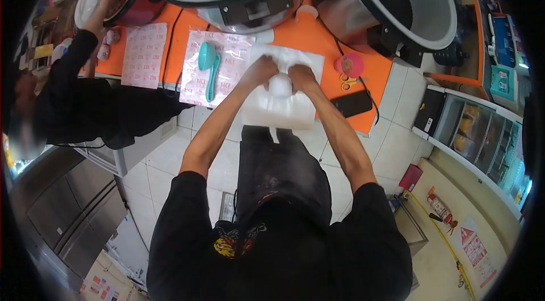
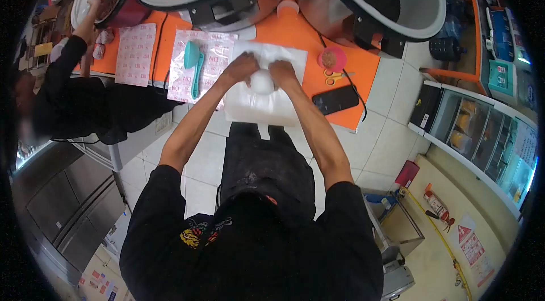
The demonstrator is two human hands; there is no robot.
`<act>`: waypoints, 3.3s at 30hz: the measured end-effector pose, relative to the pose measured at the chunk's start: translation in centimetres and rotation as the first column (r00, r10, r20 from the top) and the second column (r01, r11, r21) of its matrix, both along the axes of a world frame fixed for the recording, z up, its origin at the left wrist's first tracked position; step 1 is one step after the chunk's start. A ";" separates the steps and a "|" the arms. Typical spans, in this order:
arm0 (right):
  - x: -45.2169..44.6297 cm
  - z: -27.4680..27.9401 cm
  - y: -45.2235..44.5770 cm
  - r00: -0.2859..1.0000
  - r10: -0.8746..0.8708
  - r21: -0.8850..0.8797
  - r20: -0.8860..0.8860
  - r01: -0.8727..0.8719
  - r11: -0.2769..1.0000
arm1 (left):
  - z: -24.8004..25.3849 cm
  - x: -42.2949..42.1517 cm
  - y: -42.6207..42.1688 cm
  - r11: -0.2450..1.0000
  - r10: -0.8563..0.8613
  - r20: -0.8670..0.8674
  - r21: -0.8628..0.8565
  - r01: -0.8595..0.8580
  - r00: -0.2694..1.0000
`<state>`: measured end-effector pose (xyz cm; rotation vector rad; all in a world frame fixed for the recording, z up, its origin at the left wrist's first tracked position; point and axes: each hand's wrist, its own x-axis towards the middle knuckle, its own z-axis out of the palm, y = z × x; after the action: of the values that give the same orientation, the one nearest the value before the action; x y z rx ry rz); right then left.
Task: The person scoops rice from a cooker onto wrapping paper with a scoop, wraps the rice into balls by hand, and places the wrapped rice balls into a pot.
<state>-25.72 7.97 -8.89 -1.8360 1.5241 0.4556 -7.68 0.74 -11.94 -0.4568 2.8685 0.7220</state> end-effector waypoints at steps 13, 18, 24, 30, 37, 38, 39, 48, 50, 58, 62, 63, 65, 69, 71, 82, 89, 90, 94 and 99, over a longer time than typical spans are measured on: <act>12.0 10.8 7.8 -0.246 -0.637 0.572 0.731 0.730 0.374 | 7.1 5.3 10.2 -0.104 0.992 0.074 0.942 -0.318 -0.104; 13.0 11.8 7.6 0.067 -0.613 0.295 0.787 0.832 0.470 | 11.3 6.6 10.1 -0.272 0.960 0.279 0.937 -0.221 0.003; 11.3 15.4 5.9 0.553 -0.028 -0.405 0.833 0.642 0.650 | 15.3 6.8 7.3 -0.399 0.915 0.401 0.916 -0.051 0.034; 7.6 17.3 5.7 0.851 0.274 -0.875 0.448 0.353 0.332 | 18.7 7.8 7.5 -0.658 0.727 0.566 0.736 0.159 0.388; -2.4 18.8 13.7 0.687 -0.148 -0.695 0.712 0.719 -0.002 | 27.6 -2.2 6.3 0.450 0.691 0.232 0.604 -0.658 0.685; -4.5 19.1 14.9 0.609 -0.286 -0.645 0.740 0.764 -0.040 | 29.4 -4.9 5.4 0.470 0.701 0.157 0.633 -0.616 0.696; -6.1 18.4 16.7 0.561 -0.364 -0.609 0.744 0.793 -0.023 | 32.2 -8.2 4.2 0.573 0.696 0.019 0.588 -0.571 0.718; -10.8 12.3 31.4 0.286 -0.678 -0.225 0.677 0.958 0.178 | 27.9 -36.4 -18.2 0.973 -0.099 0.505 -0.131 0.190 0.857; -11.0 12.0 32.6 0.207 -0.732 -0.115 0.649 0.978 0.175 | 24.7 -39.1 -17.9 0.925 -0.202 0.810 -0.028 0.380 0.551; -13.9 10.7 33.1 0.248 -0.657 -0.210 0.712 0.968 0.138 | 16.6 -36.6 -16.6 0.831 -0.147 0.867 -0.152 0.535 0.476; -15.7 12.2 29.0 0.299 -0.624 -0.171 0.722 0.951 0.258 | 14.4 -34.4 -15.4 0.891 0.081 0.479 -0.427 0.152 0.874; -15.9 11.9 28.1 0.297 -0.611 -0.159 0.734 0.950 0.270 | 17.3 -34.1 -13.3 0.884 0.186 0.371 -0.468 0.010 0.910; -16.5 12.3 26.0 0.335 -0.577 -0.183 0.744 0.934 0.307 | 23.3 -33.1 -11.7 0.853 -0.011 0.216 -0.508 0.122 0.976; -13.7 14.5 22.2 0.365 -0.497 -0.170 0.787 0.903 0.395 | 38.2 -21.7 -1.7 0.938 0.345 -0.800 0.271 -0.218 0.490; -11.6 14.7 19.8 0.367 -0.458 -0.142 0.809 0.880 0.453 | 31.8 -12.2 -0.2 0.818 0.314 -0.879 0.059 -0.572 0.359; 8.3 12.4 4.6 0.420 -0.347 0.082 0.838 0.533 0.842 | 3.8 11.8 2.7 0.153 0.987 0.098 -0.312 -0.938 0.129; 17.1 3.5 2.8 0.510 -0.361 0.004 0.781 0.574 0.819 | 6.0 9.8 8.4 0.193 0.952 -0.301 0.457 -0.869 0.054; 17.6 8.1 3.4 0.501 -0.375 -0.006 0.780 0.605 0.796 | 9.2 9.5 8.7 0.216 0.925 -0.377 0.402 -0.890 0.054; 18.1 22.1 0.9 0.281 -0.442 0.202 0.852 0.603 0.772 | 20.0 11.8 6.1 0.456 0.883 -0.407 0.631 -0.627 0.232; 14.1 25.3 -8.5 0.606 0.163 -0.555 0.779 0.545 0.628 | 27.1 11.9 1.7 0.607 0.790 -0.541 0.757 -0.242 0.288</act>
<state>-11.65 -0.50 16.39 -1.9315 1.2927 -1.2166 4.24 2.49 15.12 -1.3893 2.8986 2.5067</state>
